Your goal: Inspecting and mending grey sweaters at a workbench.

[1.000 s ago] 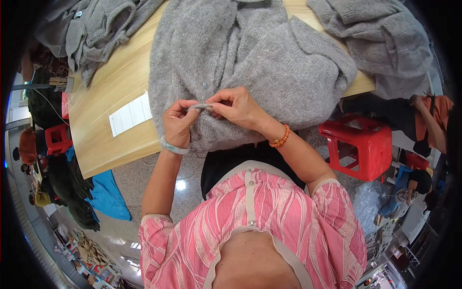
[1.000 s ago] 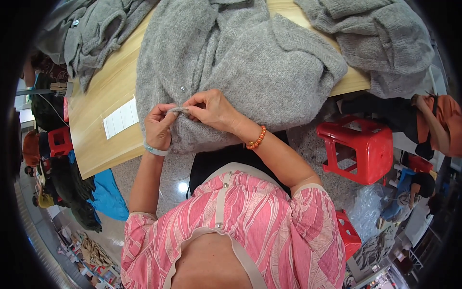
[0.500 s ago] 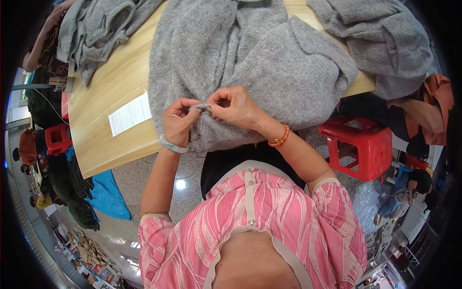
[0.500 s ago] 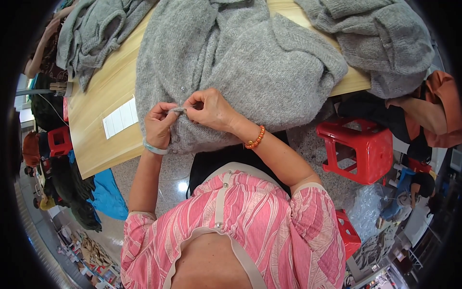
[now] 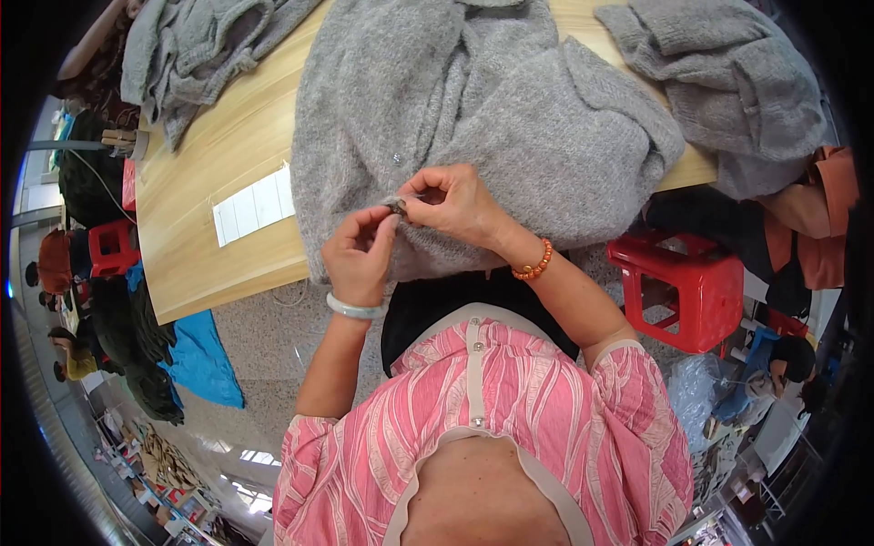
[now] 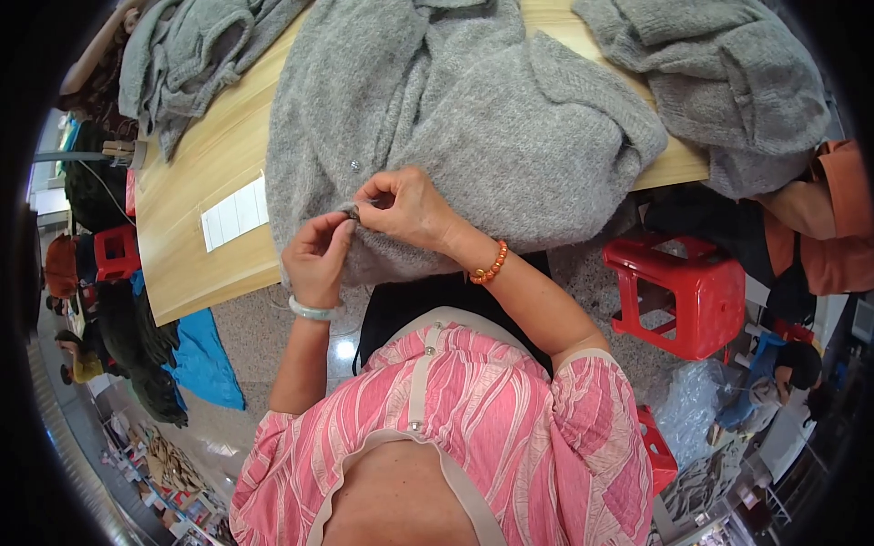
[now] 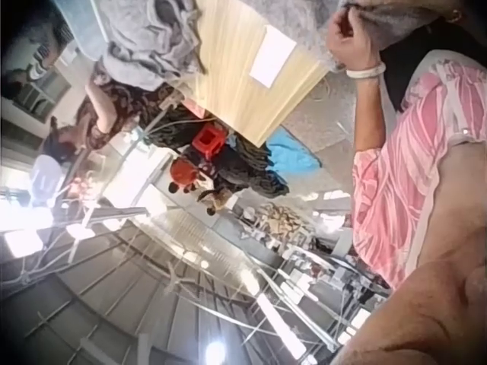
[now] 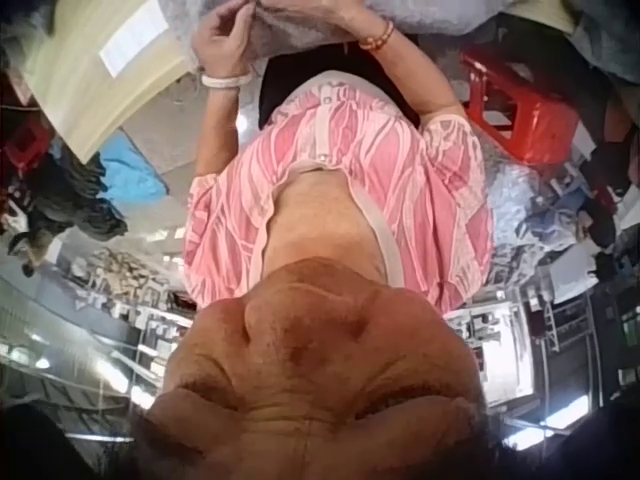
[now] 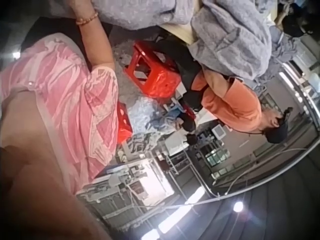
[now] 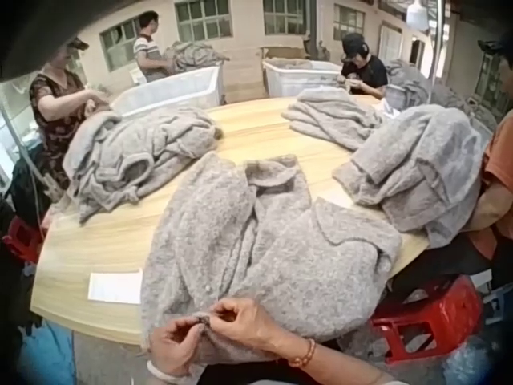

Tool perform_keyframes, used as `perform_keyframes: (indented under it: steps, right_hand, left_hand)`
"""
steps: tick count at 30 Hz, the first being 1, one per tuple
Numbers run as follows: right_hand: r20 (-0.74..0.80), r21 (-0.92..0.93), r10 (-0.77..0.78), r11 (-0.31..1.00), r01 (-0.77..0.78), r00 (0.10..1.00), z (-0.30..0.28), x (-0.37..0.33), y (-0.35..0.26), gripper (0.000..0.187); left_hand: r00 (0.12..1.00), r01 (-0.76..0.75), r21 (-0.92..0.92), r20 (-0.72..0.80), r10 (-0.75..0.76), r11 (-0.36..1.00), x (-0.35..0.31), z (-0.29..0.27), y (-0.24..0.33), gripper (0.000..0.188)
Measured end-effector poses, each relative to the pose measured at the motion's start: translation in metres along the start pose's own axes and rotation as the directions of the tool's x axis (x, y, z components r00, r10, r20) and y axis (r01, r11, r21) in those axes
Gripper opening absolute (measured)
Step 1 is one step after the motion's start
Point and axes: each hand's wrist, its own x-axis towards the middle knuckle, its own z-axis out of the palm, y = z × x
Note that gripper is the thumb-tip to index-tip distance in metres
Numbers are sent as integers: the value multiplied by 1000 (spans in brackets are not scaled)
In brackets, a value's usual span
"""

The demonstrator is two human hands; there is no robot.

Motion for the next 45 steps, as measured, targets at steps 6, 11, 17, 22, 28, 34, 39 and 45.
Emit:
perform_keyframes:
  steps: [6,11,17,22,28,34,39,45]
  right_hand:
    - [-27,-345,-252,910,227,967,6,-2,-2,13]
    - [-58,-434,-384,841,323,922,16,-1,-1,11]
    - [-115,-401,-372,866,299,921,23,-7,1,9]
    - [-133,-374,-285,902,218,949,28,-4,-8,10]
    - [-124,36,-95,994,100,988,34,12,-17,16]
    - [-124,209,-37,976,62,992,37,19,-25,15]
    - [-121,193,-42,979,65,992,33,16,-14,16]
    - [-95,-42,-88,996,85,992,24,15,-9,18]
  left_hand:
    - [987,158,-244,24,-157,957,7,0,-11,10]
    - [990,125,-300,-31,-140,946,8,1,-10,9]
    - [977,190,-389,-13,-212,901,7,2,-20,10]
    - [972,205,-471,-5,-235,858,10,-2,-16,11]
    - [989,127,-420,-12,-145,899,29,-12,12,12]
    - [995,-59,-193,-87,43,980,35,-13,23,11]
    - [944,-279,82,-162,289,957,29,1,2,11]
    - [873,-426,256,-135,469,868,26,4,-4,14]
